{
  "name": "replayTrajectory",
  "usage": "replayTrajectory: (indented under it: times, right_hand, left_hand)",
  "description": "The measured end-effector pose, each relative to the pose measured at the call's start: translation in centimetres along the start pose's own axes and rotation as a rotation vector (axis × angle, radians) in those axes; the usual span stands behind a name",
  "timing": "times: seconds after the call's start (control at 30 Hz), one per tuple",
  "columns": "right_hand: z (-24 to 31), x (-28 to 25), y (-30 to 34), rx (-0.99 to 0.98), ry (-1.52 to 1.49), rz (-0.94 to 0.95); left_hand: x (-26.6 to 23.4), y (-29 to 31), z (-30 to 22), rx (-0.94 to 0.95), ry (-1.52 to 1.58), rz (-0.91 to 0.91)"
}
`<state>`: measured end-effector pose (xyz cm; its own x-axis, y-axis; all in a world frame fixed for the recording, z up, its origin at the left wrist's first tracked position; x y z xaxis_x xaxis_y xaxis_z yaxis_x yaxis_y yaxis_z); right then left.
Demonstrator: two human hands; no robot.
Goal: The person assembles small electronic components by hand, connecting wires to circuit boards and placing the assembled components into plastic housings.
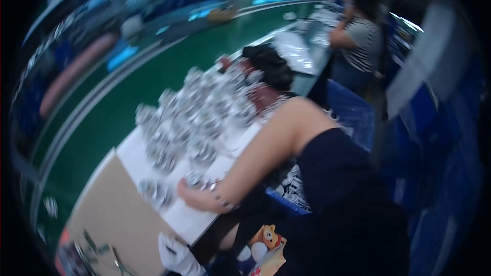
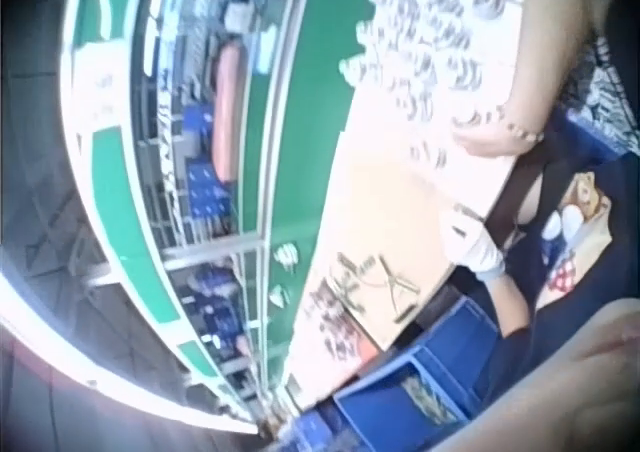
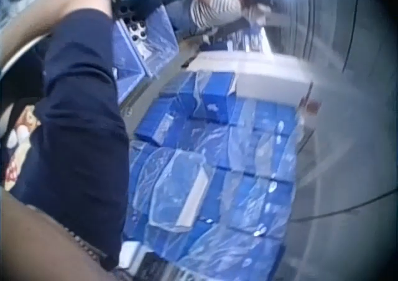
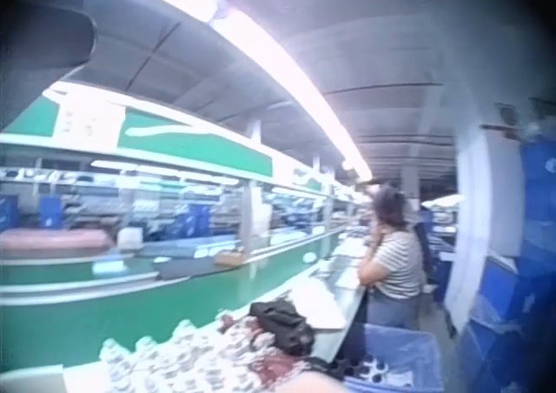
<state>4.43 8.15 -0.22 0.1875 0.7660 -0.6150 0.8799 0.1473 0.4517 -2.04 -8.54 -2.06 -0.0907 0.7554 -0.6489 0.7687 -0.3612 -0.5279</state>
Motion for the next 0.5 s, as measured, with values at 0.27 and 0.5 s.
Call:
replayTrajectory:
  times: [0.27,0.5]
  right_hand:
    - [-1.9,-1.0,1.1,0.164,0.041,-0.352]
    - [-2.1,-8.8,12.9,-0.205,-0.313,-1.211]
  left_hand:
    - [-1.5,-0.7,-0.1,0.504,-0.366,-0.183]
    - [-12.8,-1.6,-6.4,0.609,0.758,-0.404]
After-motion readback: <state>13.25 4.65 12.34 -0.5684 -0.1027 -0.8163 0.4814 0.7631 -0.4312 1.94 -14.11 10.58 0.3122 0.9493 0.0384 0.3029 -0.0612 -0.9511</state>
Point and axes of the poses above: each hand's wrist, its own y-axis away from the middle knuckle, its own x-axis out of the palm, z = x × y, the point moved 3 cm from there along -y, towards the middle knuckle, and after that the axes turned 11 degrees about -y, right-handed, at the moved point
